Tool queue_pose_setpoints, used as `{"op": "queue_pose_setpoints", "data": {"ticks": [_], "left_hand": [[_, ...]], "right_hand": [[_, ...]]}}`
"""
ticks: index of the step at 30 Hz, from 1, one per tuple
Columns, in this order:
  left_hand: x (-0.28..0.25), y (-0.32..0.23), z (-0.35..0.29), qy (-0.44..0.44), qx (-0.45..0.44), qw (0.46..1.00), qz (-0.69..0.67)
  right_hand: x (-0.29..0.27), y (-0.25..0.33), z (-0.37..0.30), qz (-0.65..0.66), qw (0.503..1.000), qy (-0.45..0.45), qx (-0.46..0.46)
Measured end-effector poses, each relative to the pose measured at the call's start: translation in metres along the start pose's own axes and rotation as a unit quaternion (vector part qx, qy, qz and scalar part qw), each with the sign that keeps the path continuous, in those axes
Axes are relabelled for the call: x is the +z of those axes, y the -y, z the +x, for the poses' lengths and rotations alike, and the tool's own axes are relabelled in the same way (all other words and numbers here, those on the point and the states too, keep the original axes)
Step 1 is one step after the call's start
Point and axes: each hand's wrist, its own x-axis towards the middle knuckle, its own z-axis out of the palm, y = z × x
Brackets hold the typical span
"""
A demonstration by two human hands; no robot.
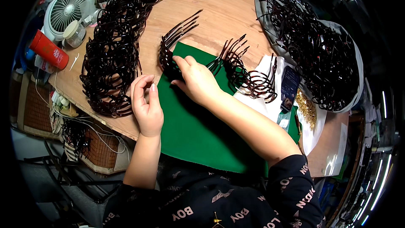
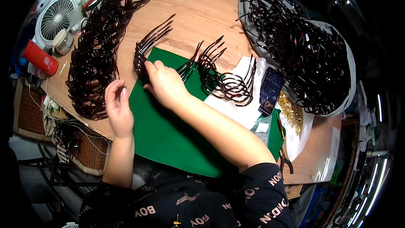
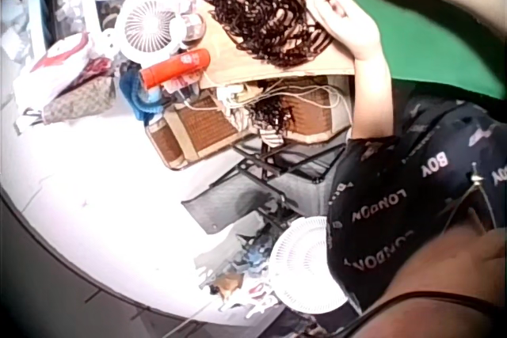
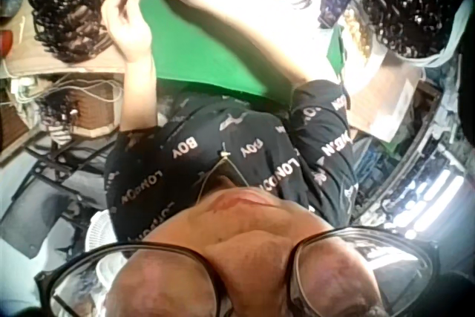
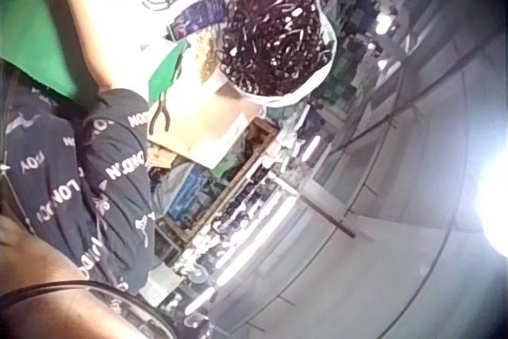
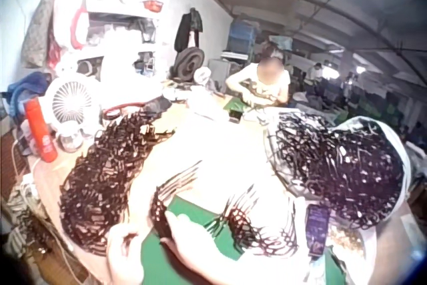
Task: The person assembles eyeglasses by attaching temple arms to frames using a soldering iron and pliers. They repeatedly pick up frames, apply heat to the joints, and secure the temples. Finished glasses are placed into a large bin.
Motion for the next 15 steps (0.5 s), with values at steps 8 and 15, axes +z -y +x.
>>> {"op": "queue_pose_setpoints", "data": {"ticks": [8,15], "left_hand": [[-0.003,0.000,0.002,-0.026,0.031,0.999,0.004],[-0.004,-0.005,0.001,-0.060,0.064,0.996,0.015]], "right_hand": [[-0.018,0.027,-0.011,0.139,0.988,0.010,-0.071],[-0.020,0.017,-0.034,0.159,0.981,0.053,-0.093]]}}
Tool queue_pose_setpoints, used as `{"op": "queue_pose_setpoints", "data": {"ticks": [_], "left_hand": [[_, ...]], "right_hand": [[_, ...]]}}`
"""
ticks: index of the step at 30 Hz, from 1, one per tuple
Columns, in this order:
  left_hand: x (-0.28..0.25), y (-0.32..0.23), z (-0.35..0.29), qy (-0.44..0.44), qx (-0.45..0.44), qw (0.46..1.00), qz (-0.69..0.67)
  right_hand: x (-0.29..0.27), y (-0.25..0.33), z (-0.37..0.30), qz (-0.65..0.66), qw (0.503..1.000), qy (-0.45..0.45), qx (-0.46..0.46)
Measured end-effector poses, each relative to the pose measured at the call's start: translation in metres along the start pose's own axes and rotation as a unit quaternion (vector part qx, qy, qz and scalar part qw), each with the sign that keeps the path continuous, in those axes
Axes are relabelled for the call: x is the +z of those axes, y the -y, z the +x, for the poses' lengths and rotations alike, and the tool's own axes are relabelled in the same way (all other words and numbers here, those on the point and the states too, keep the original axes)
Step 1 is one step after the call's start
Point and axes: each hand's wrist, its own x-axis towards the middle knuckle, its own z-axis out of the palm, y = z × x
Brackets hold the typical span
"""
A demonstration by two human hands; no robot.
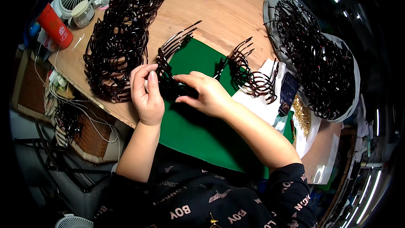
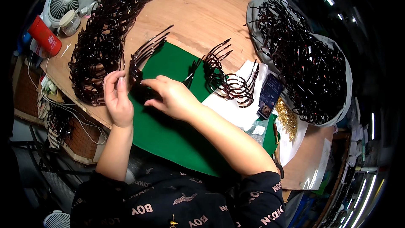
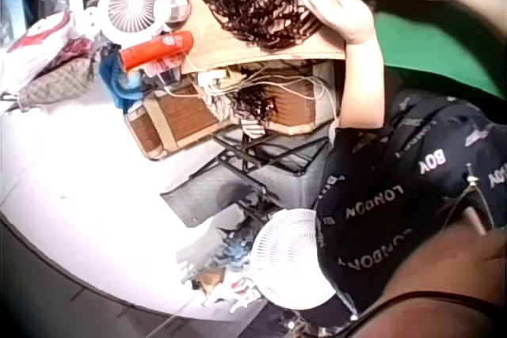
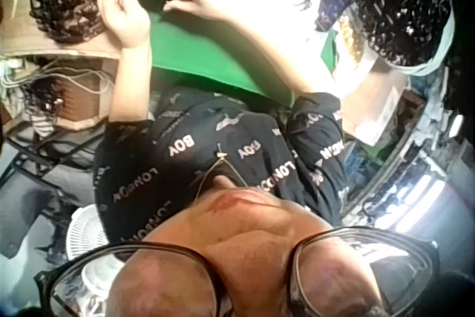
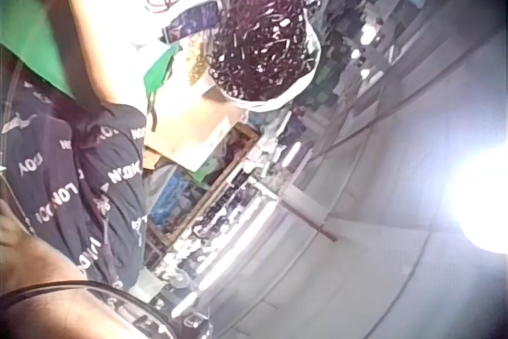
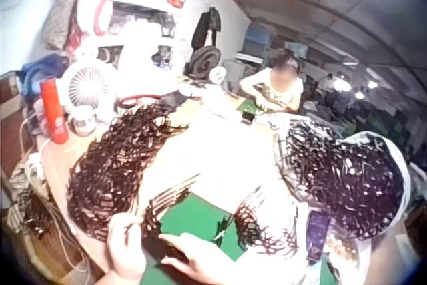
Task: The person assembles eyeglasses by attaching temple arms to frames using a soldering iron and pliers. They repeatedly pick up frames, apply heat to the joints, and secure the temples. Finished glasses are placed into a large bin.
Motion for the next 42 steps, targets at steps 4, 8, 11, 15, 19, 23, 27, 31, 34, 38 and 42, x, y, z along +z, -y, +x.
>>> {"op": "queue_pose_setpoints", "data": {"ticks": [4,8,11,15,19,23,27,31,34,38,42], "left_hand": [[0.002,-0.001,0.001,0.000,0.010,1.000,-0.005],[-0.004,-0.001,0.002,-0.008,0.021,1.000,0.008],[0.002,-0.007,0.005,0.025,0.033,0.998,0.042],[0.007,-0.008,0.003,0.043,0.010,0.999,-0.007],[0.006,-0.003,0.002,0.044,0.007,0.999,-0.003],[0.011,0.002,-0.001,0.052,-0.006,0.998,-0.020],[0.013,0.005,0.000,0.035,0.050,0.998,0.007],[0.015,0.009,-0.001,0.050,0.043,0.997,0.051],[0.015,0.016,0.001,0.048,0.059,0.996,0.045],[0.017,0.010,-0.001,0.075,0.003,0.997,0.027],[0.017,0.002,-0.005,0.079,0.036,0.996,0.000]], "right_hand": [[-0.018,0.006,-0.011,-0.041,0.999,0.016,-0.016],[-0.076,0.013,-0.012,-0.191,0.978,-0.073,-0.035],[-0.127,-0.025,-0.033,-0.300,0.942,-0.112,0.098],[-0.141,-0.072,-0.072,-0.299,0.946,-0.061,0.110],[-0.136,-0.070,-0.074,-0.137,0.965,-0.043,0.219],[-0.139,-0.058,-0.067,-0.242,0.934,0.024,0.262],[-0.131,-0.037,-0.057,-0.302,0.913,0.090,0.259],[-0.111,-0.048,-0.053,-0.396,0.869,0.061,0.291],[-0.101,-0.042,-0.038,-0.397,0.874,0.052,0.274],[-0.111,-0.054,-0.033,-0.397,0.849,0.067,0.343],[-0.128,-0.073,-0.018,-0.360,0.815,0.152,0.429]]}}
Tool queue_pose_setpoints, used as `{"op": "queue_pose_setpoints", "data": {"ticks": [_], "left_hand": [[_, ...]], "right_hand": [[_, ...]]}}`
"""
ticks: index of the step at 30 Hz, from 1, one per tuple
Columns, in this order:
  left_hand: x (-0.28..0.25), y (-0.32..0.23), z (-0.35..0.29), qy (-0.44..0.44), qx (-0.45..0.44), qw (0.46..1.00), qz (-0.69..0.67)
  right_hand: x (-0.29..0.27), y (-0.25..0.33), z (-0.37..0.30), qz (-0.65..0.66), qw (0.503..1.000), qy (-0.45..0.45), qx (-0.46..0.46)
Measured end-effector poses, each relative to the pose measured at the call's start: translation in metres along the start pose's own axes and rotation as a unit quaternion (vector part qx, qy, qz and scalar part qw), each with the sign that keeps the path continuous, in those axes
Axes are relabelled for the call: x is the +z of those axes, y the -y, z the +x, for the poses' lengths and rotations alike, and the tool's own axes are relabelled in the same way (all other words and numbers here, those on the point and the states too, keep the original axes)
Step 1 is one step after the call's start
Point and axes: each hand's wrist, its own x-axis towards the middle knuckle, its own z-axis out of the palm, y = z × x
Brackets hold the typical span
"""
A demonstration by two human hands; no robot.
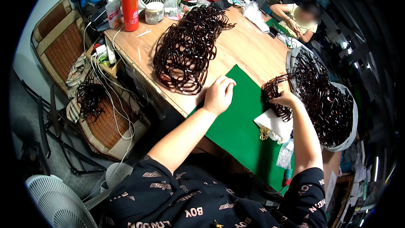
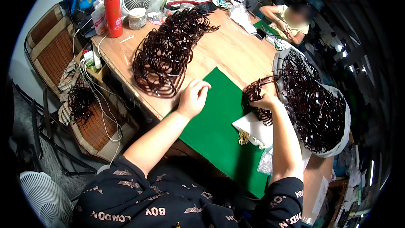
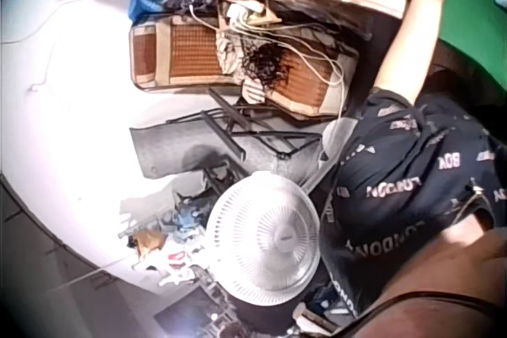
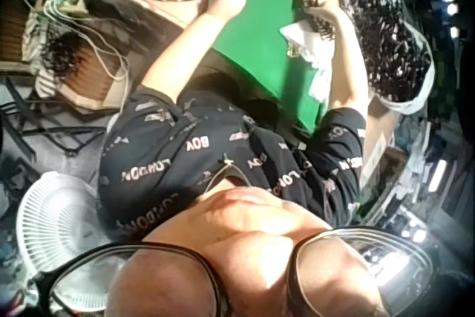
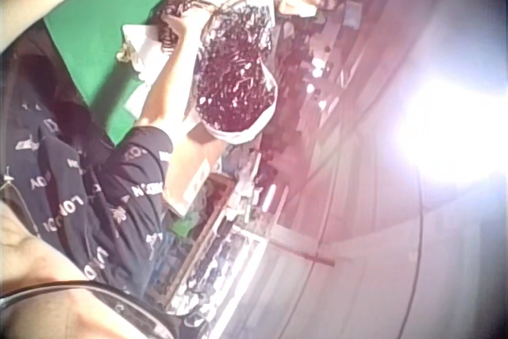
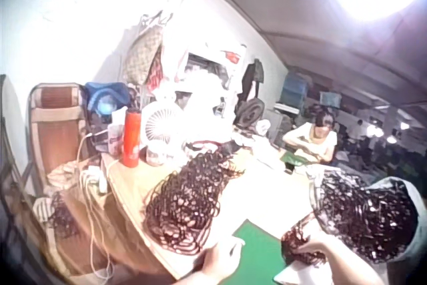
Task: The person assembles eyeglasses by attaching temple arms to frames using a soldering iron and pliers. They repeatedly pick up frames, apply heat to the joints, and secure the temples. Finished glasses are placed into a large bin.
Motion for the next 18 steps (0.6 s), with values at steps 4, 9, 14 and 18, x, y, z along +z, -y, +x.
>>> {"op": "queue_pose_setpoints", "data": {"ticks": [4,9,14,18], "left_hand": [[-0.006,-0.009,-0.001,0.049,-0.042,0.998,0.005],[0.001,-0.013,-0.003,0.117,-0.075,0.987,0.077],[-0.001,-0.020,-0.002,0.127,-0.143,0.975,0.114],[-0.011,-0.059,-0.009,0.088,-0.210,0.967,0.113]], "right_hand": [[-0.003,-0.001,0.012,0.130,0.991,0.005,-0.026],[-0.004,-0.002,-0.001,0.147,0.988,0.002,-0.053],[0.015,0.014,0.013,0.171,0.984,-0.029,-0.039],[-0.005,-0.002,0.019,0.287,0.955,-0.002,-0.071]]}}
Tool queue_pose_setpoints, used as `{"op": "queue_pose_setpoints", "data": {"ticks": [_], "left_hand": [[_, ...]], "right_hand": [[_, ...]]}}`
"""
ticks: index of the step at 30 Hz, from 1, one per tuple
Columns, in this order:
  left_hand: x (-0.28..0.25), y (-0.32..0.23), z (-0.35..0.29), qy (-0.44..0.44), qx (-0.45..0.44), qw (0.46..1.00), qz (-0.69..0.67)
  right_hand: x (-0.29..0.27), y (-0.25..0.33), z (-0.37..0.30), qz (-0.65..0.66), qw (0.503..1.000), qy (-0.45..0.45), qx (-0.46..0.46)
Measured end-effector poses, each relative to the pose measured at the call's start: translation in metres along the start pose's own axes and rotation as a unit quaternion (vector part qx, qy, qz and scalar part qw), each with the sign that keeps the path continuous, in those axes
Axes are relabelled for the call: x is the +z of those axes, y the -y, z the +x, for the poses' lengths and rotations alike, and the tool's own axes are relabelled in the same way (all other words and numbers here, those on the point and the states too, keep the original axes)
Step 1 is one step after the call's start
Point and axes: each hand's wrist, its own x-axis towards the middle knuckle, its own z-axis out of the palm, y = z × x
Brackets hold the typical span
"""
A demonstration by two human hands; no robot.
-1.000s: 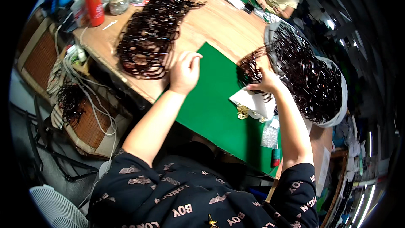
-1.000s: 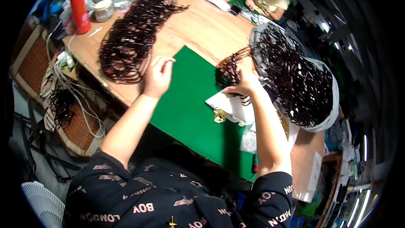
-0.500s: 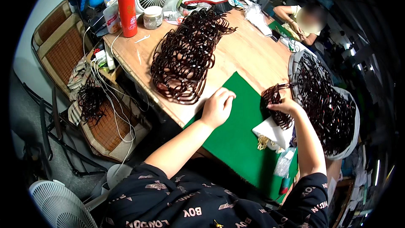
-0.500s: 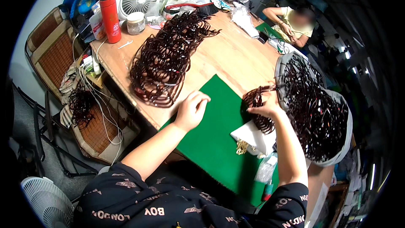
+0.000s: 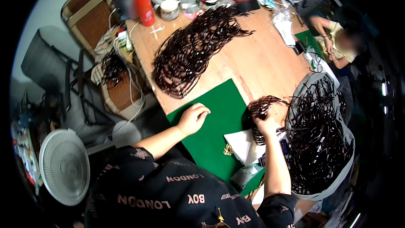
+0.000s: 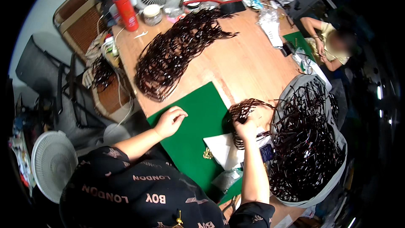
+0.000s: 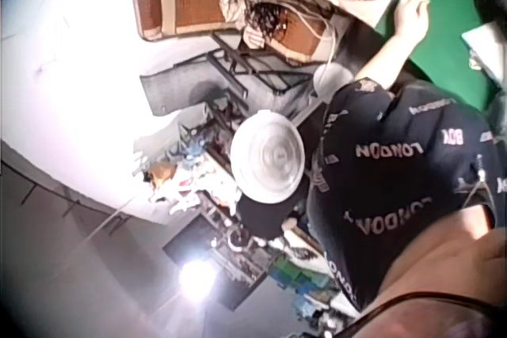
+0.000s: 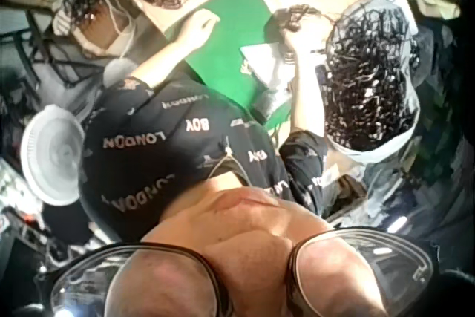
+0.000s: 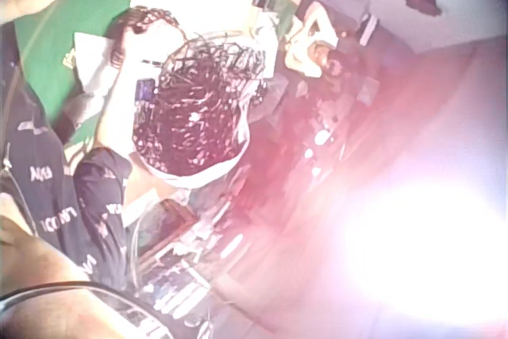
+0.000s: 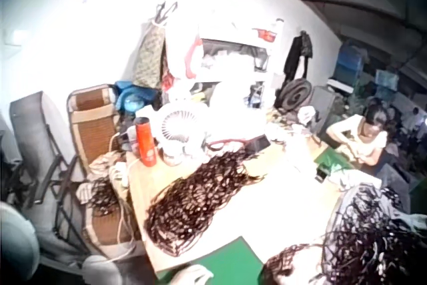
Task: The person assembles eyeglasses by attaching temple arms to frames using a soldering iron and pliers. They repeatedly pick up frames, apply heat to the joints, and secure the temples. Finished glasses are placed into a large bin.
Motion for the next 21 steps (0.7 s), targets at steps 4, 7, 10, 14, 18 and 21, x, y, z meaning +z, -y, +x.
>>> {"op": "queue_pose_setpoints", "data": {"ticks": [4,7,10,14,18,21], "left_hand": [[-0.024,-0.002,-0.021,-0.111,-0.095,0.989,-0.023],[-0.050,0.022,-0.008,-0.312,-0.216,0.916,-0.131],[-0.086,0.034,0.023,-0.230,-0.320,0.853,-0.343],[-0.101,0.053,0.027,-0.137,-0.378,0.860,-0.313],[-0.121,0.067,0.010,-0.105,-0.356,0.891,-0.261],[-0.123,0.076,0.002,-0.200,-0.371,0.857,-0.296]], "right_hand": [[-0.034,-0.001,0.016,0.235,0.967,0.079,0.051],[-0.064,-0.013,0.028,0.384,0.912,0.121,0.074],[-0.084,0.000,0.031,0.417,0.893,0.123,0.118],[-0.112,0.033,0.057,0.440,0.882,0.117,0.121],[-0.132,0.122,0.111,0.407,0.907,0.083,0.063],[-0.127,0.174,0.189,0.406,0.914,0.011,-0.008]]}}
